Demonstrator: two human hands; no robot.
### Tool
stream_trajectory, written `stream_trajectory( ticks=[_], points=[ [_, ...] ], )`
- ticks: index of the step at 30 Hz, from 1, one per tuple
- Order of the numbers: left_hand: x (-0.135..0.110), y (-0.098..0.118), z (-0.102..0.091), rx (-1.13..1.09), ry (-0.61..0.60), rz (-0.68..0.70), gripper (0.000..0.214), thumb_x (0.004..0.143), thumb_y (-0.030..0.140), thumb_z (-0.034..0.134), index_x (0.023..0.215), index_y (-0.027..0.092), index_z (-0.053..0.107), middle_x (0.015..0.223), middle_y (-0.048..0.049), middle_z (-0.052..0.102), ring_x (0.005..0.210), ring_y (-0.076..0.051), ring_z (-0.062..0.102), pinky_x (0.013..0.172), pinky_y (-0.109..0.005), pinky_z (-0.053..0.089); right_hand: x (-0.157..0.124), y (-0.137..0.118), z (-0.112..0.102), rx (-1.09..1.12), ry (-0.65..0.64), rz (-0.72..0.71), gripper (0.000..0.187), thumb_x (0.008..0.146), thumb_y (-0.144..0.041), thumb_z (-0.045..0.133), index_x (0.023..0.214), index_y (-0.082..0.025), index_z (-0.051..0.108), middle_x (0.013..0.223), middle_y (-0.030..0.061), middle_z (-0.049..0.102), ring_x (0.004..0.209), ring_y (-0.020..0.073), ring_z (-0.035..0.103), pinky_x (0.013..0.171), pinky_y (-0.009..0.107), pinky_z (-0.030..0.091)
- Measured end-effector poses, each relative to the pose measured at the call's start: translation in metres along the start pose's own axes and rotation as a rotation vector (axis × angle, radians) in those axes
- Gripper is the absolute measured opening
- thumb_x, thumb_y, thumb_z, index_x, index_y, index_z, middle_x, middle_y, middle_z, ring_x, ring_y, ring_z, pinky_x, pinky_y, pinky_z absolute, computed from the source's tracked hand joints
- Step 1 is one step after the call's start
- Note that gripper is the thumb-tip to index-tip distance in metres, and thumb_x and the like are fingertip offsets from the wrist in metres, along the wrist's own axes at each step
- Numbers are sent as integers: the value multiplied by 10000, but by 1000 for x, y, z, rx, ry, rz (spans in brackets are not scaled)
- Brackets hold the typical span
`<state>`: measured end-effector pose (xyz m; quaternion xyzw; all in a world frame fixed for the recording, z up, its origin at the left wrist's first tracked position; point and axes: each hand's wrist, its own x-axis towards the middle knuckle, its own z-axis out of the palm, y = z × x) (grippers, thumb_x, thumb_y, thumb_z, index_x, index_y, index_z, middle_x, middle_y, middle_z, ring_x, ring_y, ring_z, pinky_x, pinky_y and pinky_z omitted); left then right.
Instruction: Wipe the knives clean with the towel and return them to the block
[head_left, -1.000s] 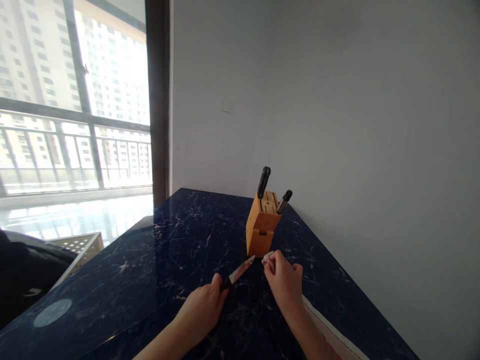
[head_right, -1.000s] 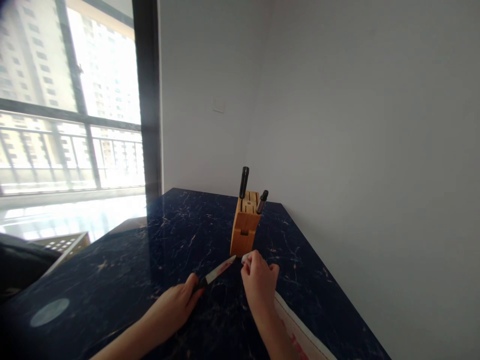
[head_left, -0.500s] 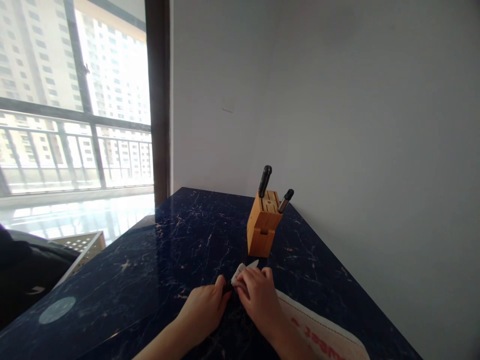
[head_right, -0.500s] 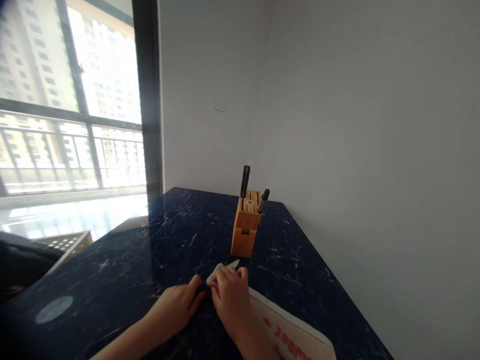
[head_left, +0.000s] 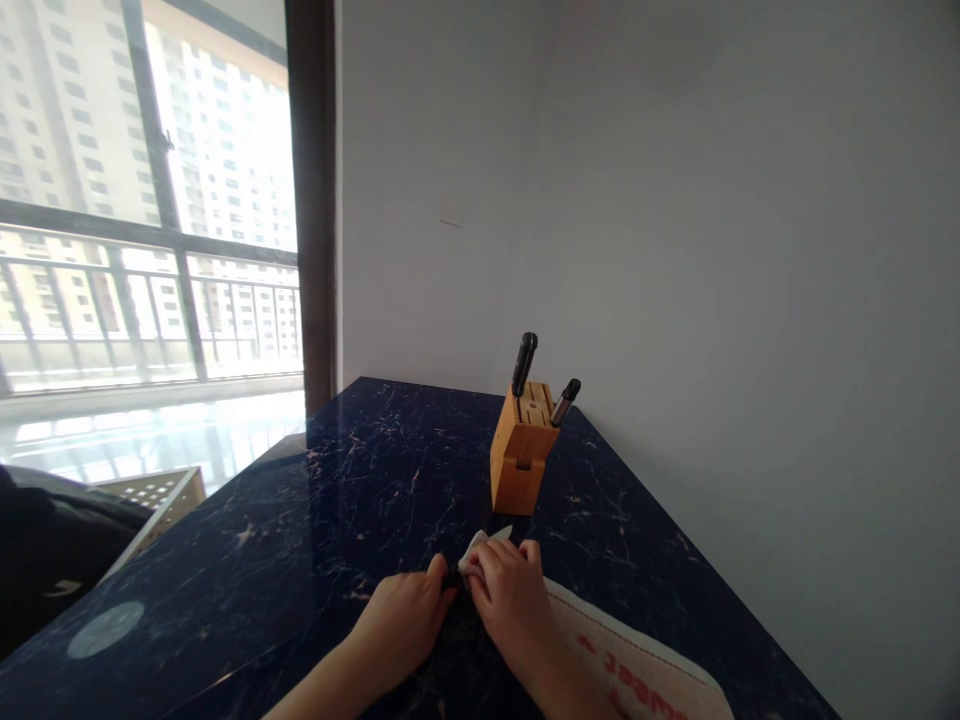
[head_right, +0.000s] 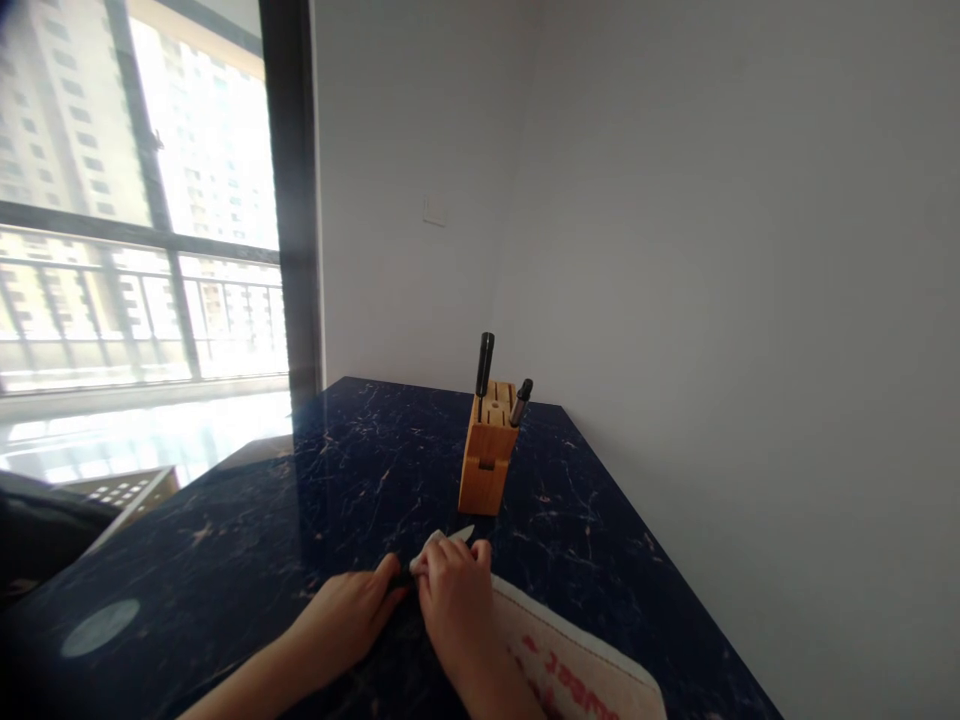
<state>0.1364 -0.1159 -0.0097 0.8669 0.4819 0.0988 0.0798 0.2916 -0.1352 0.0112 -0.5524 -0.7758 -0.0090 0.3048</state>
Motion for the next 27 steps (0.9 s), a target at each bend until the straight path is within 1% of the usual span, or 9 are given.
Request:
stream_trajectory(
  ticks=[3,9,13,19,23,27],
  points=[
    [0,0,0,7,6,8,215,904,275,272,1002,168,430,835,-68,678,760,-242,645,607,-300,449,1,0,0,7,4,0,165,750,-76,512,786,-236,523,810,-53,600,782,127,502,724,294,201],
    [-1,-2,2,2,8,0,214,902,283,281,1006,168,429,826,-66,679,763,-239,646,611,-296,448,0,0,-4,-13,-41,-11,153,740,-76,516,751,-228,517,781,-56,595,763,123,497,717,289,204],
    [0,-2,3,19,14,17,218,902,284,274,992,170,437,817,-66,678,748,-251,646,599,-312,452,0,-1,-3,-33,-35,-14,162,746,-78,513,782,-236,519,805,-54,603,773,124,502,721,291,206],
    [1,-3,4,20,17,12,213,908,297,268,952,180,441,788,-51,677,714,-244,649,575,-301,449,7,5,-1,-203,-26,23,121,788,-135,499,861,-229,524,850,-9,613,793,153,509,728,311,210],
    [1,-2,2,17,9,5,218,912,305,262,935,183,441,780,-49,677,714,-240,650,576,-294,449,9,11,-1,-270,-20,51,153,789,-158,510,918,-240,514,828,-21,607,795,157,511,716,314,210],
    [0,-1,0,6,-5,-4,221,914,314,260,944,185,437,796,-51,677,735,-228,651,593,-280,448,8,14,0,-284,2,55,139,802,-161,498,910,-246,516,810,-21,604,790,154,509,721,320,202]
  ],
)
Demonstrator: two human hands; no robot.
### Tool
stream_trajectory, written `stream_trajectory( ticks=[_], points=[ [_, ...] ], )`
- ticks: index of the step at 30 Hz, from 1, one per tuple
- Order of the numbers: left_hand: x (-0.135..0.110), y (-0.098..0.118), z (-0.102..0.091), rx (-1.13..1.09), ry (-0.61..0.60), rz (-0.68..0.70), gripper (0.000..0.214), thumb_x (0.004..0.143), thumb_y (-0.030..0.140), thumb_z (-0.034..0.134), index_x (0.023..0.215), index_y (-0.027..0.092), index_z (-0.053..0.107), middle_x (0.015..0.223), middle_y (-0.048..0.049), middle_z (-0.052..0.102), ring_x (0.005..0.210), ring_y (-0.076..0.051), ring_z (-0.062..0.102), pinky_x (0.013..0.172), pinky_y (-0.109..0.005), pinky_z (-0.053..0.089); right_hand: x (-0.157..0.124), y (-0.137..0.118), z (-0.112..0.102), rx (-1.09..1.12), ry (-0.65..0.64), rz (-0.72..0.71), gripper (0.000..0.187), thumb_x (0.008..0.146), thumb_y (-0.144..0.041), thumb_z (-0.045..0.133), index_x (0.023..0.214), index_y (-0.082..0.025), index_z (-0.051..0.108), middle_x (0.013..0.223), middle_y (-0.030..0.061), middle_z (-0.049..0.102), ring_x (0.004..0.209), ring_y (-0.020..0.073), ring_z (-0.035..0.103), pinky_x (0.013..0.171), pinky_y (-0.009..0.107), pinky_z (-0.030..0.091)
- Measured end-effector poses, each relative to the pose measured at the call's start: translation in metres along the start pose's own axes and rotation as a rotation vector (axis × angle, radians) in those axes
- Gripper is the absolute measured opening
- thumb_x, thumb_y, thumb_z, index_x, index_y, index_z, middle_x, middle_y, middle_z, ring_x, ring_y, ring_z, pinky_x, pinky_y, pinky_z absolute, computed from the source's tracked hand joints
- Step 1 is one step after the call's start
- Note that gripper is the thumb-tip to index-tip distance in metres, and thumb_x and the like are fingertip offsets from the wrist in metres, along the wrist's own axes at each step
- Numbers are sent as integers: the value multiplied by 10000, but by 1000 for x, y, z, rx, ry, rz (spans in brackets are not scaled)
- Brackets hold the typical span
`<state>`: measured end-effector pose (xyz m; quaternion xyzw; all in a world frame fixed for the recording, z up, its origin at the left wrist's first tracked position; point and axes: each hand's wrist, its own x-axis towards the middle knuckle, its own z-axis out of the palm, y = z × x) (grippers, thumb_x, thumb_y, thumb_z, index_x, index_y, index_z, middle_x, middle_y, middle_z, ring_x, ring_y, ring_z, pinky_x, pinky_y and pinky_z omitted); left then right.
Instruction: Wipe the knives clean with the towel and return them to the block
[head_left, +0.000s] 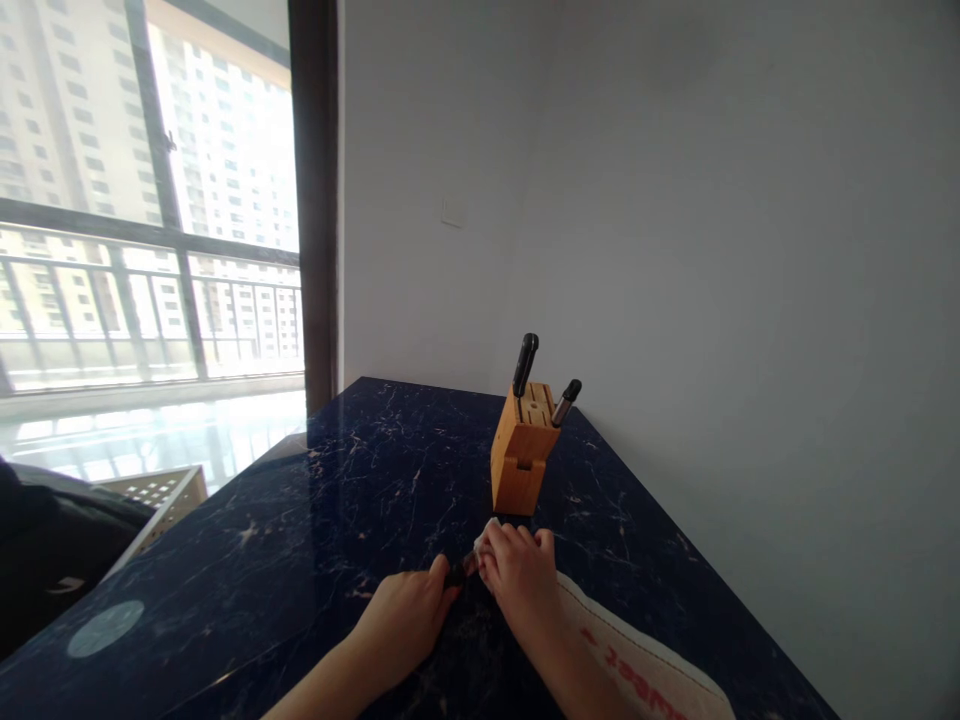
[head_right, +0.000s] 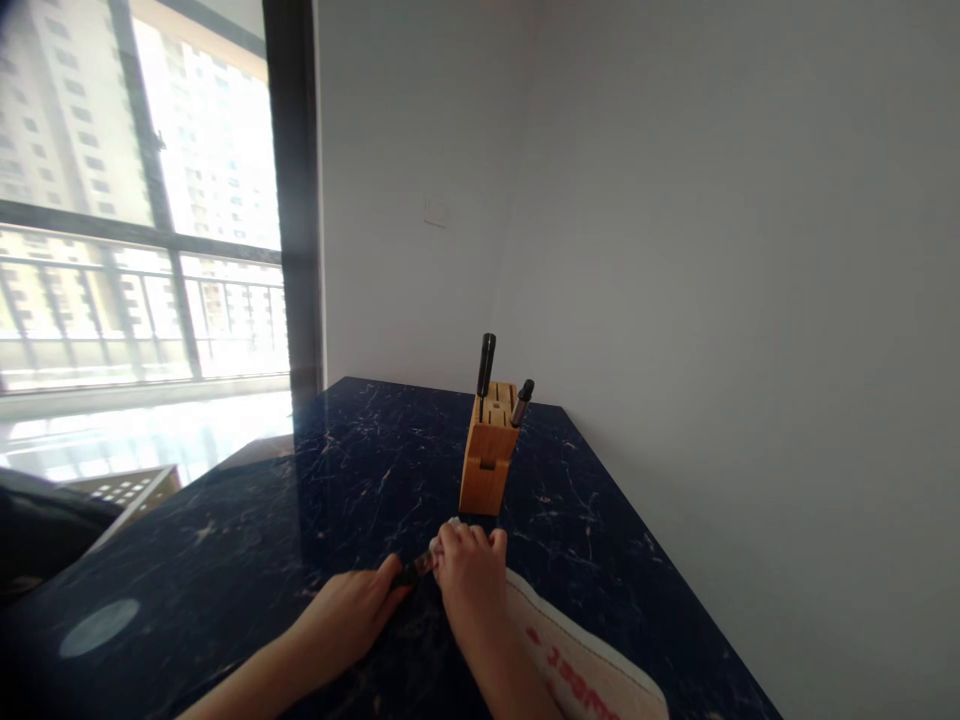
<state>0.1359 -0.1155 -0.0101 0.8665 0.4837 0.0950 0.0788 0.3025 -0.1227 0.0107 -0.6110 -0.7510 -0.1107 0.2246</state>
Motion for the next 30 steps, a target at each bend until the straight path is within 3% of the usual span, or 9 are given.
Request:
stream_trajectory(
  ticks=[20,30],
  points=[
    [-2,2,-4,-20,-23,-25,277,914,354,227,974,187,439,808,-61,668,752,-234,645,617,-294,443,3,32,2,-181,59,110,82,818,-181,491,868,-230,534,782,-12,594,755,159,510,696,318,204],
    [-2,5,-6,-10,-21,-28,259,913,338,237,926,185,446,793,-54,673,745,-234,646,607,-293,442,-1,18,1,-79,-6,69,121,776,-121,524,836,-225,539,862,-13,596,812,162,505,724,316,217]
  ],
)
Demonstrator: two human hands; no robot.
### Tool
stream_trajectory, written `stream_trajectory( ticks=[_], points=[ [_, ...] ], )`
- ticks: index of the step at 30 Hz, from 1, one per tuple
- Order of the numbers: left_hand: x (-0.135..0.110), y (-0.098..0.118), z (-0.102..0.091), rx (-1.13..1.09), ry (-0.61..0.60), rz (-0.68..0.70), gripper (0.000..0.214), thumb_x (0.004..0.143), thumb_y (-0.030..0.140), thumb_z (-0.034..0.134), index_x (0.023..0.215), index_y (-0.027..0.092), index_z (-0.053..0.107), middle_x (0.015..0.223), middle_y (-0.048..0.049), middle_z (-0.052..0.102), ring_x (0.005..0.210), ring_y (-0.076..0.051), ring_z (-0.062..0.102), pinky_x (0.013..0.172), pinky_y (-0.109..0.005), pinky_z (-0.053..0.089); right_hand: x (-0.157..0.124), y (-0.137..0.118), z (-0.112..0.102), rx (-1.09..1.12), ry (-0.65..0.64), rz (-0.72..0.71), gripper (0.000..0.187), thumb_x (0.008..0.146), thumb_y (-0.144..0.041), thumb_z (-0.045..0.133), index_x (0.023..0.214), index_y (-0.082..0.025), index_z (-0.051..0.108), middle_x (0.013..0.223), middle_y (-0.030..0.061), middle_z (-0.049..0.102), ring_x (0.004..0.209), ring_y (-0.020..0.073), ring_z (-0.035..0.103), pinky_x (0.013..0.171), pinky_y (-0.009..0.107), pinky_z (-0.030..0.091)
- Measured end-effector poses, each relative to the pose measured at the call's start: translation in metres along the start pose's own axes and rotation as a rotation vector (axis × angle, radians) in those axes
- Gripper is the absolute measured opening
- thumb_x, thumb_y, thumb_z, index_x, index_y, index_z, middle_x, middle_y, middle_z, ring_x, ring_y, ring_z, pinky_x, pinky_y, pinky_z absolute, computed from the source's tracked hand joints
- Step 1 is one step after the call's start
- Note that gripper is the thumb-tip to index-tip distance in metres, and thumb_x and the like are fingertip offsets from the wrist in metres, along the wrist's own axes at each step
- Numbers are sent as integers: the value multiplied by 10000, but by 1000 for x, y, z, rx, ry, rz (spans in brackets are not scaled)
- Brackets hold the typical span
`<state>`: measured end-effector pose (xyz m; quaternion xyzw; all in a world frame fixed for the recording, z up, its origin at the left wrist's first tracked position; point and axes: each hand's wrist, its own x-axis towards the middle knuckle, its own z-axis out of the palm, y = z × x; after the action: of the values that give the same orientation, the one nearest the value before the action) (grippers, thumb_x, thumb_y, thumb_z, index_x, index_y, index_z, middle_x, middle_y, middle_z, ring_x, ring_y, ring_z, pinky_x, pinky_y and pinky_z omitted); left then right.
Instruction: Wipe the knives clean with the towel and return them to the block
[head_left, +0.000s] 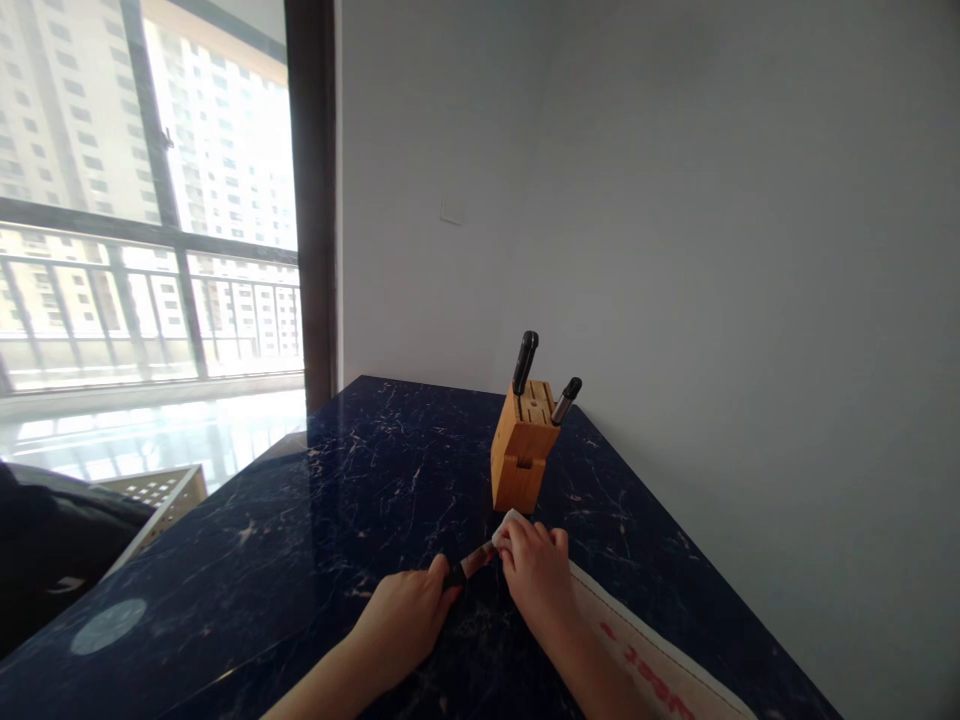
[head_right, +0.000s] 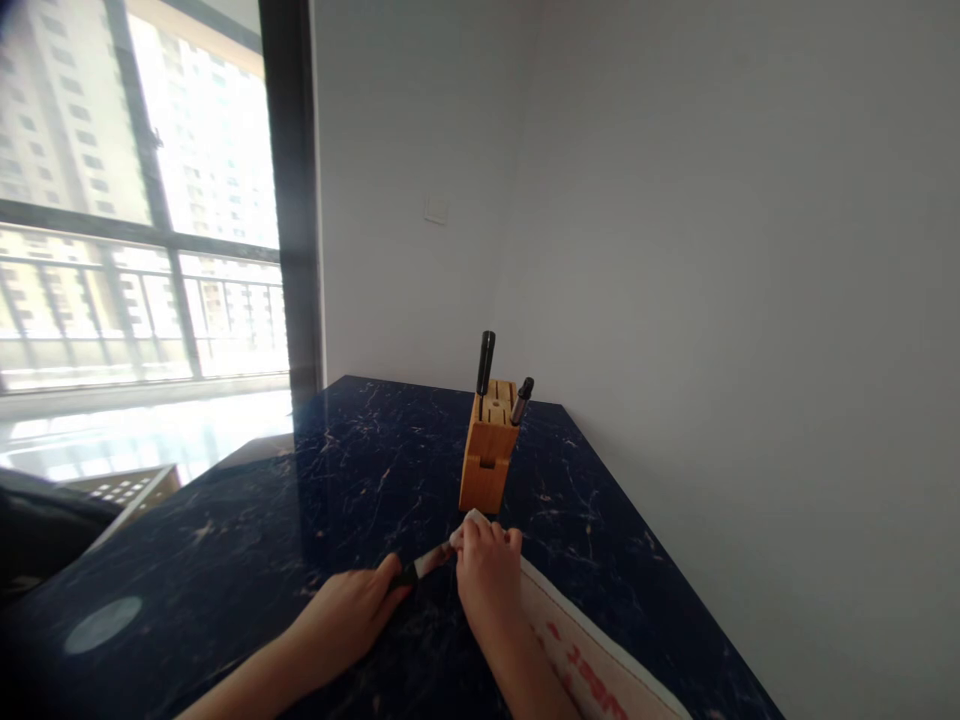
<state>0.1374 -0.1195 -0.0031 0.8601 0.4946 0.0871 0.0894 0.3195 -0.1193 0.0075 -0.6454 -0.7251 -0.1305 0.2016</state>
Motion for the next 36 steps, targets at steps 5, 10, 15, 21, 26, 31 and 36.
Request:
stream_trajectory(
  ticks=[5,10,15,21,26,31,36],
  points=[
    [0,0,-2,-12,-27,-26,253,907,328,251,957,181,451,830,-58,675,775,-234,643,628,-290,445,-2,-6,-5,38,-17,-51,165,784,-83,484,811,-235,541,835,-28,591,799,146,501,730,314,212],
    [-1,1,-3,-25,-26,-28,252,906,327,248,936,182,452,823,-56,673,769,-234,642,627,-292,446,-2,-7,-4,15,-5,-47,155,789,-96,483,823,-237,539,828,-27,593,792,144,503,715,315,209],
    [-1,1,-2,-40,-34,-48,240,907,338,261,962,189,440,836,-59,671,792,-226,641,646,-281,445,0,5,-2,-53,34,3,129,789,-107,489,817,-227,527,797,-15,597,779,158,514,710,325,204],
    [1,-1,4,-74,-3,-89,248,911,318,262,1052,171,404,862,-83,672,827,-226,639,668,-283,446,5,16,-12,-63,131,88,89,793,-135,506,836,-209,530,774,-13,588,768,150,514,726,322,207],
    [0,0,4,-82,11,-72,229,909,304,271,1037,172,407,844,-78,675,801,-234,643,637,-286,450,1,-2,-15,71,84,-45,98,790,-135,520,822,-226,537,791,-33,589,785,135,501,752,313,213],
    [1,0,4,-58,-7,-29,211,907,284,274,999,174,429,853,-75,673,802,-225,641,656,-279,447,-4,-22,-10,178,-13,-166,115,773,-127,536,802,-238,536,825,-50,596,816,131,494,765,307,215],
    [2,-2,5,-30,2,10,210,903,265,265,966,168,441,837,-79,669,769,-237,640,628,-298,449,-5,-30,-9,226,-41,-225,150,777,-91,504,793,-237,536,813,-54,593,809,124,490,760,306,213]
  ],
)
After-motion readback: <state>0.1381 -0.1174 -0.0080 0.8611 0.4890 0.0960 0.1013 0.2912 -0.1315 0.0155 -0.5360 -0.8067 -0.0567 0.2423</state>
